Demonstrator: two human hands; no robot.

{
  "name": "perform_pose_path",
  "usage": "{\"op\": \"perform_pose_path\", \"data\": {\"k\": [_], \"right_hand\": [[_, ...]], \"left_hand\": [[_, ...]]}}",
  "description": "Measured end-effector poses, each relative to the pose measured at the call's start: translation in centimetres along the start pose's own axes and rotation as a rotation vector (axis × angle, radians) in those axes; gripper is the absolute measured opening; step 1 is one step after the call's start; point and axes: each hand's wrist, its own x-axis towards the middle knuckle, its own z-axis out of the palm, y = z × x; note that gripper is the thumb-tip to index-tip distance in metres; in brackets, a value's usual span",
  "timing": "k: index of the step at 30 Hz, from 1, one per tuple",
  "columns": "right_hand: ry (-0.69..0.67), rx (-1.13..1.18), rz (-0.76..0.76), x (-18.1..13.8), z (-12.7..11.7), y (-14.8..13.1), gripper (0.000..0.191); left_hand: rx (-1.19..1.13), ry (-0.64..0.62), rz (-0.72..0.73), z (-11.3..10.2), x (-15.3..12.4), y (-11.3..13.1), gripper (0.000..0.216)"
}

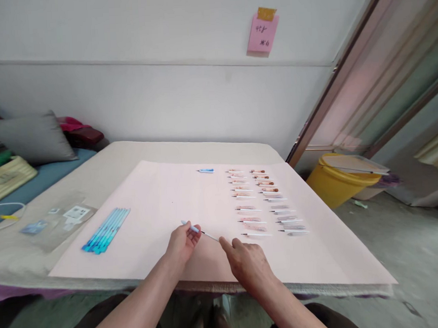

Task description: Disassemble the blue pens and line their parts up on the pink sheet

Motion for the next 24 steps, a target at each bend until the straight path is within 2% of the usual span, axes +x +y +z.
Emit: {"op": "perform_pose_path", "data": {"k": [4,10,13,18,21,24], "right_hand": [[-0.009,0.081,0.063,0.2,0.0,0.0,0.037],[-0.039,0.351,0.204,0.7,-0.4,0.3,0.029],[-0.047,0.584,0.27,1.0,-0.2,0.6,0.029],[-0.042,1.002,0.288,1.5,0.6,1.0,0.034],[-0.045,1.102,0.325,1.8,1.0,1.0,0.031],[-0.015,1.147,0.352,2.0,1.3,1.0,0.028]], "left_hand": [[-0.01,-0.006,-0.005,0.1,0.0,0.0,0.008],[0.002,-0.055,-0.045,0.2,-0.3,-0.2,0.007],[0.048,-0.128,-0.062,0.2,-0.6,-0.6,0.006],[0.099,-0.238,-0.072,0.2,-1.4,-1.2,0.009],[0.078,-0.224,-0.09,0.3,-1.6,-1.4,0.016],[0.071,-0.199,-0.178,0.3,-1.6,-1.4,0.014]]}}
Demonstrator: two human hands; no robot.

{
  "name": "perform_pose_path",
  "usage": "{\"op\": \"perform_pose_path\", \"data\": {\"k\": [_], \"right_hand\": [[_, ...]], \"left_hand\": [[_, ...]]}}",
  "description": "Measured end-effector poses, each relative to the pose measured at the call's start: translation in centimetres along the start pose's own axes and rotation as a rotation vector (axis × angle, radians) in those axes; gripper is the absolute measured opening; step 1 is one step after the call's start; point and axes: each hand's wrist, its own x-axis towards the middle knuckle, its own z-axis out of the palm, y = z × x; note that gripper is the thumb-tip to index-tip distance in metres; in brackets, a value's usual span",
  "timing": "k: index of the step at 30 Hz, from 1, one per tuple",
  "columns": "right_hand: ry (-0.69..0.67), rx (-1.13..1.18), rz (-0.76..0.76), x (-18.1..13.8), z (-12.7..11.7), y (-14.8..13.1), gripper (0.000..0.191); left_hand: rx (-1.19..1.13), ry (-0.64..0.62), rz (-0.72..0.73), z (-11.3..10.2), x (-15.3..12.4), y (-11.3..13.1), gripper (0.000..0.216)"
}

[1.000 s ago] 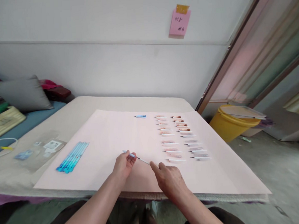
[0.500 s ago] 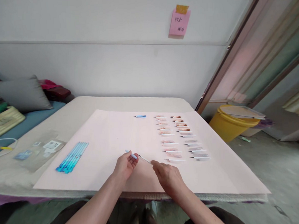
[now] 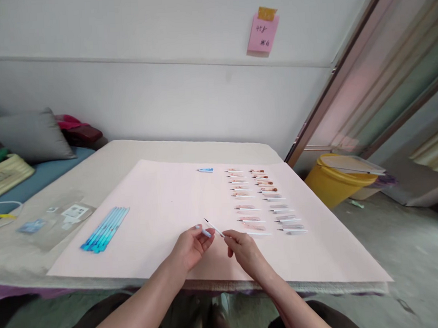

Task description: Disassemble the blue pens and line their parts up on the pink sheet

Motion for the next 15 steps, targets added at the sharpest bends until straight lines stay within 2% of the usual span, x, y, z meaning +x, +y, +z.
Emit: {"op": "perform_pose_path", "data": {"k": [4,10,15], "right_hand": [[0.027,0.025,-0.009,0.2,0.2,0.3,0.025],[0.022,0.04,-0.008,0.3,0.7,0.7,0.026],[0.034,0.053,0.021,0.4,0.9,0.7,0.027]], "left_hand": [[0.055,-0.013,-0.072,0.0,-0.3,0.0,0.011],[0.145,-0.151,-0.041,0.2,-0.8,-0.7,0.012],[0.166,-0.196,-0.029,0.3,-0.9,-1.2,0.011]]}}
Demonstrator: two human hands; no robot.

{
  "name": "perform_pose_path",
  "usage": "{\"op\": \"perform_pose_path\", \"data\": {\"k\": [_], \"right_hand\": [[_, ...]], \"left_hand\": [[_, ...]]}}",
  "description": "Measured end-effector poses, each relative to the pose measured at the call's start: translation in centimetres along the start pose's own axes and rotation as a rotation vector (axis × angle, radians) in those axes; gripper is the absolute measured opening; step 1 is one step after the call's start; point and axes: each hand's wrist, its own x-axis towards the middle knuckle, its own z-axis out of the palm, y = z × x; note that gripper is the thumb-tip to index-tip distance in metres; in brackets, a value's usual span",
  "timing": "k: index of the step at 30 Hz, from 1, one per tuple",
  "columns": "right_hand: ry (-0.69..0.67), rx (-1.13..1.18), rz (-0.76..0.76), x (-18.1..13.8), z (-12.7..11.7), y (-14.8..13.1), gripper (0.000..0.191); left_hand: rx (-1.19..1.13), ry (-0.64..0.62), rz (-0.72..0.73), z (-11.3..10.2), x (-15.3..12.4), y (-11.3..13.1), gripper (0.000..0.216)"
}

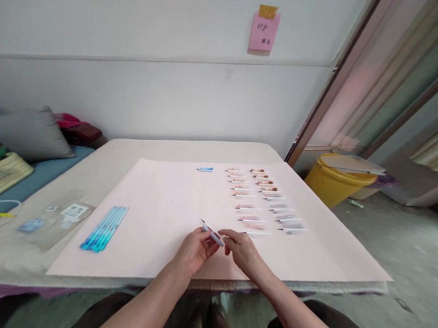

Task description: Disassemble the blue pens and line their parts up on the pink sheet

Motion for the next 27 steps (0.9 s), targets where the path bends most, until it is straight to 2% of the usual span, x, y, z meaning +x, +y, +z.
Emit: {"op": "perform_pose_path", "data": {"k": [8,18,22,25,27], "right_hand": [[-0.02,0.0,-0.009,-0.2,0.3,-0.2,0.028],[-0.04,0.028,-0.042,-0.2,0.7,-0.1,0.028],[-0.077,0.163,0.105,0.0,0.4,-0.3,0.02],[-0.064,0.352,0.213,0.2,-0.1,-0.5,0.012],[-0.035,0.499,0.26,0.3,-0.5,-0.6,0.01]], "left_hand": [[0.018,0.008,0.007,0.3,-0.3,-0.2,0.012],[0.079,0.146,0.077,0.4,-0.3,0.0,0.012],[0.069,0.202,0.116,0.0,0.1,0.4,0.011],[0.056,0.241,0.146,-0.2,0.3,0.9,0.01],[0.078,0.224,0.125,-0.2,0.3,1.0,0.01]]}}
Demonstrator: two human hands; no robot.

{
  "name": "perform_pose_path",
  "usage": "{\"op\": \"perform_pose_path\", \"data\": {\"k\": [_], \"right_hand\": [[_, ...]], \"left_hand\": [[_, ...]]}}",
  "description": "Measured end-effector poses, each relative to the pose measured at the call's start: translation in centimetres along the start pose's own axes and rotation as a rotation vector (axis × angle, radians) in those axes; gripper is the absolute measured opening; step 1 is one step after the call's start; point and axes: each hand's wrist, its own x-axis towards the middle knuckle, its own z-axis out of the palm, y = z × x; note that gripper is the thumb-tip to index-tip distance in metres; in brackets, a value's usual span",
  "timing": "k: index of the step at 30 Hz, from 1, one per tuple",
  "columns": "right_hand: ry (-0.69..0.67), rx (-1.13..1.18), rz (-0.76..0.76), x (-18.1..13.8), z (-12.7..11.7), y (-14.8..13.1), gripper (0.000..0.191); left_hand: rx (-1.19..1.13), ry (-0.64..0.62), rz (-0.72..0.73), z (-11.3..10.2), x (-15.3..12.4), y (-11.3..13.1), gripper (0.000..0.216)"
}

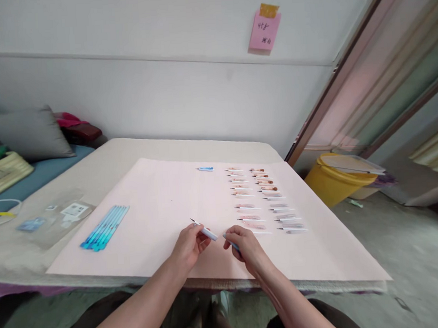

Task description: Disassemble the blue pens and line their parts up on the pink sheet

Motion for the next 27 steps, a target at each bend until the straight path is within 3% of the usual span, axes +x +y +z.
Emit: {"op": "perform_pose_path", "data": {"k": [4,8,13,19,22,27], "right_hand": [[0.02,0.221,0.077,0.3,0.0,0.2,0.01],[0.031,0.244,0.068,0.7,0.6,0.9,0.01],[0.155,0.105,-0.02,0.8,1.5,1.6,0.012],[0.175,0.086,-0.093,1.0,2.0,1.9,0.014],[0.121,0.057,-0.078,0.7,1.9,1.7,0.015],[-0.081,0.092,0.03,-0.3,1.4,1.0,0.036]], "left_hand": [[0.094,-0.102,-0.1,0.6,-0.8,-0.8,0.012],[0.146,-0.183,-0.151,1.5,-1.8,-2.2,0.016],[0.122,-0.17,-0.129,1.8,-2.2,-3.3,0.018],[0.119,-0.098,-0.096,1.8,-1.9,-3.6,0.012],[0.096,-0.063,-0.057,1.5,-1.5,-3.6,0.012],[0.072,-0.058,0.029,1.1,-1.0,-3.2,0.013]]}}
